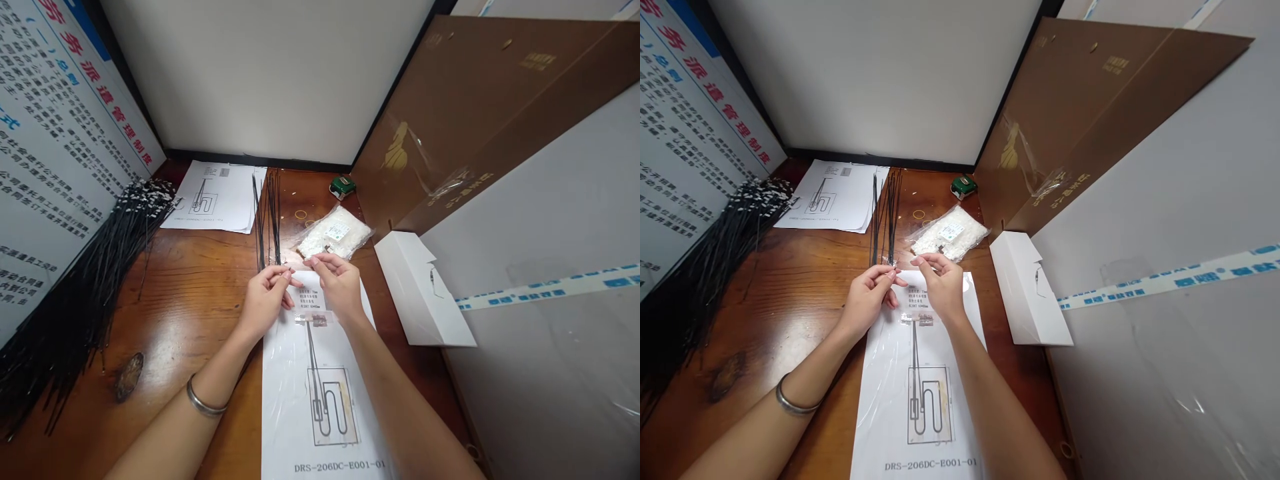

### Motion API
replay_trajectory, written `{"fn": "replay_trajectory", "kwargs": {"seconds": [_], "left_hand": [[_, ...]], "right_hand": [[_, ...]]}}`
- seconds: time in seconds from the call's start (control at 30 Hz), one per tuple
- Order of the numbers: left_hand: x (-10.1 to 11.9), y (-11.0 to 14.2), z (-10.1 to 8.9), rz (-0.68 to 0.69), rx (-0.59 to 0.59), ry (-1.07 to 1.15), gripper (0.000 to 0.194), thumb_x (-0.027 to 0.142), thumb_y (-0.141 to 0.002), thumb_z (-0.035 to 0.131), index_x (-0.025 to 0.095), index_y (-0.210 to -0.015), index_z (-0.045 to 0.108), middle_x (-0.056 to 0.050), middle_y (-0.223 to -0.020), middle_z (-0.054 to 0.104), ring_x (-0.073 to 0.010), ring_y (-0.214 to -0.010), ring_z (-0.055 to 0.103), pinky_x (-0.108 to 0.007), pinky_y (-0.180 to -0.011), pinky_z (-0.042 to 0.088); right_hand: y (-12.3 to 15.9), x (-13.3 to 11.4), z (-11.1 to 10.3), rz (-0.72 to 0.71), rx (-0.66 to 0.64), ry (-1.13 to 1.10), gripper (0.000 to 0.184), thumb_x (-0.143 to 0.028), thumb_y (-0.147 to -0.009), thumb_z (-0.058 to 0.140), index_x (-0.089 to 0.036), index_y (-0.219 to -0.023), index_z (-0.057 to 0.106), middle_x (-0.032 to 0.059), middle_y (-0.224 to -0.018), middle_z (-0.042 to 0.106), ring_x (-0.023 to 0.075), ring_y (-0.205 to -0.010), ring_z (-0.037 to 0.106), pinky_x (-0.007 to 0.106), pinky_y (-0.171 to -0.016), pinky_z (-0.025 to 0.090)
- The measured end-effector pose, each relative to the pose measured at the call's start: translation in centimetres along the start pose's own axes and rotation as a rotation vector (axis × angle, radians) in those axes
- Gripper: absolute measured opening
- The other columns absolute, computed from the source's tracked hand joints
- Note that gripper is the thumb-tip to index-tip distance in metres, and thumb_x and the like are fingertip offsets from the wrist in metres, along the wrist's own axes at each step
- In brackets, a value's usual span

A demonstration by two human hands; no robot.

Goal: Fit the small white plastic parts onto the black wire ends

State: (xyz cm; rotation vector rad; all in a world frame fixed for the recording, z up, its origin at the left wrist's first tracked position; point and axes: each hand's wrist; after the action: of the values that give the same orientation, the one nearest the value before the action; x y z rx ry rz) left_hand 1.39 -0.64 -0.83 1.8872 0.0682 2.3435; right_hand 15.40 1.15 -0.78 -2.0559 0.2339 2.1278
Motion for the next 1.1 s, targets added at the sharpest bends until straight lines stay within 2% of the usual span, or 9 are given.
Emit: {"fn": "replay_trajectory", "kwargs": {"seconds": [0.13, 0.27, 0.47, 0.63, 0.73, 0.83, 0.93, 1.1], "left_hand": [[-0.1, -0.1, 0.1, 0.002, 0.026, -0.019, 0.029, 0.04, -0.08, 0.062, 0.013, -0.091, 0.06, -0.006, -0.079, 0.072, -0.0086, -0.043, 0.055, -0.021, -0.043, 0.045], [-0.1, 0.0, 0.1, -0.005, 0.035, -0.008, 0.031, 0.041, -0.078, 0.064, 0.013, -0.091, 0.061, -0.006, -0.078, 0.071, -0.0084, -0.043, 0.055, -0.021, -0.043, 0.046], [0.0, -0.1, 0.2, -0.021, 0.044, 0.022, 0.029, 0.037, -0.073, 0.069, 0.012, -0.087, 0.062, -0.002, -0.067, 0.068, -0.0085, -0.041, 0.054, -0.02, -0.041, 0.046], [0.0, 0.0, 0.1, -0.017, 0.066, 0.022, 0.027, 0.036, -0.073, 0.07, 0.012, -0.084, 0.063, -0.001, -0.065, 0.067, -0.0077, -0.042, 0.053, -0.02, -0.042, 0.045], [0.1, 0.1, 0.1, -0.015, 0.068, 0.026, 0.027, 0.036, -0.073, 0.071, 0.012, -0.083, 0.063, -0.001, -0.065, 0.067, -0.0076, -0.041, 0.053, -0.019, -0.042, 0.045], [0.1, 0.1, 0.1, -0.014, 0.071, 0.044, 0.029, 0.037, -0.071, 0.072, 0.013, -0.082, 0.062, 0.0, -0.064, 0.067, -0.0078, -0.041, 0.053, -0.019, -0.041, 0.044], [0.1, 0.0, 0.0, -0.02, 0.078, 0.069, 0.032, 0.039, -0.068, 0.075, 0.013, -0.081, 0.061, 0.0, -0.062, 0.067, -0.0084, -0.04, 0.053, -0.02, -0.04, 0.043], [0.0, -0.1, 0.1, -0.014, 0.086, 0.076, 0.032, 0.039, -0.068, 0.075, 0.013, -0.081, 0.06, -0.001, -0.063, 0.068, -0.0085, -0.039, 0.053, -0.02, -0.04, 0.043]], "right_hand": [[-0.1, 0.6, -0.1, 0.067, -0.039, -0.075, 0.022, -0.037, -0.07, 0.071, -0.016, -0.078, 0.066, 0.0071, -0.079, 0.073, 0.0144, -0.061, 0.06, 0.024, -0.049, 0.041], [0.4, 0.7, 0.2, 0.096, -0.149, -0.122, 0.024, -0.038, -0.07, 0.072, -0.016, -0.078, 0.066, 0.0061, -0.076, 0.072, 0.0078, -0.045, 0.046, 0.022, -0.039, 0.031], [1.2, 1.0, 0.8, 0.063, -0.199, -0.103, 0.022, -0.036, -0.071, 0.073, -0.016, -0.078, 0.067, 0.0009, -0.063, 0.063, 0.0115, -0.054, 0.052, 0.023, -0.043, 0.038], [1.4, 1.0, 0.9, 0.032, -0.164, -0.083, 0.021, -0.037, -0.073, 0.071, -0.017, -0.079, 0.066, 0.0015, -0.068, 0.063, 0.0115, -0.056, 0.053, 0.023, -0.045, 0.039], [1.6, 1.0, 0.9, 0.017, -0.145, -0.087, 0.02, -0.037, -0.075, 0.07, -0.018, -0.081, 0.065, 0.0003, -0.068, 0.062, 0.0097, -0.052, 0.05, 0.022, -0.043, 0.036], [1.7, 1.0, 1.0, 0.031, -0.197, -0.097, 0.021, -0.037, -0.075, 0.07, -0.018, -0.08, 0.064, -0.0015, -0.064, 0.06, 0.0065, -0.044, 0.042, 0.021, -0.039, 0.03], [1.6, 0.9, 0.9, 0.079, -0.237, -0.128, 0.023, -0.039, -0.073, 0.072, -0.018, -0.079, 0.064, -0.0028, -0.062, 0.059, 0.0045, -0.039, 0.035, 0.021, -0.036, 0.025], [1.4, 0.8, 0.9, 0.166, -0.235, -0.21, 0.025, -0.039, -0.069, 0.075, -0.017, -0.077, 0.065, -0.0042, -0.059, 0.057, 0.0022, -0.036, 0.03, 0.02, -0.035, 0.021]]}}
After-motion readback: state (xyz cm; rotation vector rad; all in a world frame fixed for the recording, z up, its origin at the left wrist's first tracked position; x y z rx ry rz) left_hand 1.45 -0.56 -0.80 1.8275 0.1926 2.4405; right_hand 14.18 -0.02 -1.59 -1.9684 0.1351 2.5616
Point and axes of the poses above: each hand's wrist, its own y-axis away from the middle knuckle, its own z-axis out of the palm, x = y × z
